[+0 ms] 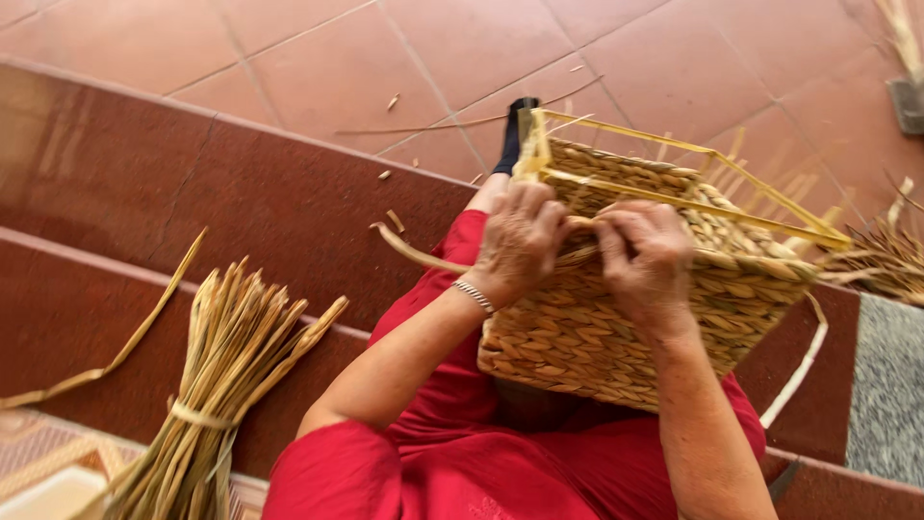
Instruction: The person weaves a rectangular basket using dried palm leaves, interlacing them through a vertical frame. They occasionally use shears to trim excess material and adjust the weave tension.
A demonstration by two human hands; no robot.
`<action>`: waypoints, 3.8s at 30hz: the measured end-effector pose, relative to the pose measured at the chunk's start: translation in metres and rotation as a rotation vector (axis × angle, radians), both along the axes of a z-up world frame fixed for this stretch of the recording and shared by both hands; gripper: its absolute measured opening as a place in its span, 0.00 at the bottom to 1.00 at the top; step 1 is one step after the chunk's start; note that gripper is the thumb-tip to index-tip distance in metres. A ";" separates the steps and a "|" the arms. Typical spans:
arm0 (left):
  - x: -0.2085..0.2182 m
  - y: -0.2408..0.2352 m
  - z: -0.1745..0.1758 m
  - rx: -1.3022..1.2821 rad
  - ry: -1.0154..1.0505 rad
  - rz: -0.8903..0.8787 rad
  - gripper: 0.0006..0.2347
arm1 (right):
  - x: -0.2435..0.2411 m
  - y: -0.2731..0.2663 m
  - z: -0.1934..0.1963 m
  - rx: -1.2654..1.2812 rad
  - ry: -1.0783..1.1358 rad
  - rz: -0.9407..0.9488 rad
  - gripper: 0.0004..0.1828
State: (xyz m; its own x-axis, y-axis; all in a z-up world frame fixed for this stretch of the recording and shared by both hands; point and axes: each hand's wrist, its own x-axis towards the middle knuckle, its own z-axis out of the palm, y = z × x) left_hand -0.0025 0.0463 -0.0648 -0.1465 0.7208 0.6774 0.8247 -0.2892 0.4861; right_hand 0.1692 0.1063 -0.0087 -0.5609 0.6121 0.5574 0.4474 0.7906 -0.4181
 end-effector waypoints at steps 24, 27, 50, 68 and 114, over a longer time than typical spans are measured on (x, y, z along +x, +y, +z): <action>-0.219 -0.299 -0.187 -0.934 -0.058 0.604 0.05 | 0.037 0.024 -0.071 -0.261 -0.186 0.005 0.10; -0.194 -0.277 -0.204 -0.913 0.164 0.559 0.08 | 0.032 0.021 -0.065 -0.254 -0.153 0.013 0.09; -0.179 -0.221 -0.090 -0.651 -1.479 -0.287 0.14 | -0.123 -0.118 -0.069 -0.731 -0.280 0.438 0.25; -0.160 -0.372 -0.180 -0.726 -0.201 0.545 0.10 | -0.201 -0.140 -0.149 -0.406 -0.600 0.641 0.23; -0.084 -0.199 0.006 -0.266 -0.432 -0.051 0.26 | -0.028 -0.052 0.030 -0.865 0.570 0.182 0.08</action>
